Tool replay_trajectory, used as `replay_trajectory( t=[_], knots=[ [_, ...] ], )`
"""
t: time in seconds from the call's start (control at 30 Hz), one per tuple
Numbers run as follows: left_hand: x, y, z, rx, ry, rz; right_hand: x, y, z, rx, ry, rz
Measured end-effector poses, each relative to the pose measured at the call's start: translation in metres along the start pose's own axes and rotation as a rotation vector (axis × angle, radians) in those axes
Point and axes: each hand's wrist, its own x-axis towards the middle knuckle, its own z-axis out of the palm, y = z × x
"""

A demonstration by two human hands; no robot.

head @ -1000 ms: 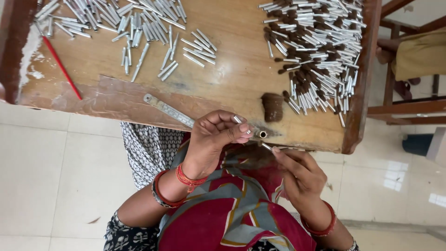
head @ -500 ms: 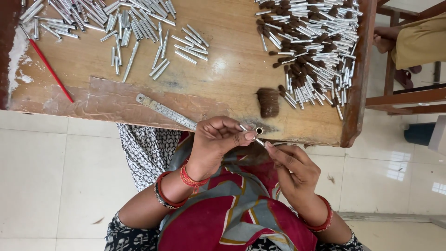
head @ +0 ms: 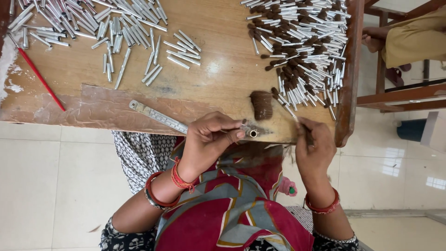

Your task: Assembling brushes by inserting bundles of bristles into metal ferrules.

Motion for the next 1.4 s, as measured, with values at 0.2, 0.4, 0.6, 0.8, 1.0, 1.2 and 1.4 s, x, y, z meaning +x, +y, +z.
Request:
replay_trajectory(
  t=[0.2, 0.4, 0.6, 0.8, 1.0, 1.2, 1.4],
  knots=[
    [-0.006, 0.011, 0.015, 0.092, -0.080, -0.085, 0.009, -0.036, -0.007, 0.303, -0.068, -0.084],
    [-0.014, 0.011, 0.016, 0.182, -0.079, -0.033, 0.003, -0.034, 0.007, 0.766, -0.401, 0.000],
    [-0.022, -0.002, 0.017, 0.029, -0.107, -0.071, -0.002, -0.046, 0.006, 0.713, -0.341, -0.059],
    [-0.025, 0.004, 0.019, 0.100, -0.138, 0.022, -0.009, -0.051, 0.006, 0.718, -0.291, 0.019],
    [-0.025, 0.011, 0.017, 0.103, -0.152, 0.035, -0.013, -0.059, 0.003, 0.704, -0.261, 0.228],
    [-0.024, 0.014, 0.016, 0.170, -0.164, 0.084, -0.017, -0.056, 0.004, 0.715, -0.250, 0.225],
    [-0.026, 0.019, 0.015, 0.104, -0.112, 0.014, -0.012, -0.053, 0.004, 0.719, -0.318, 0.187]
  ],
)
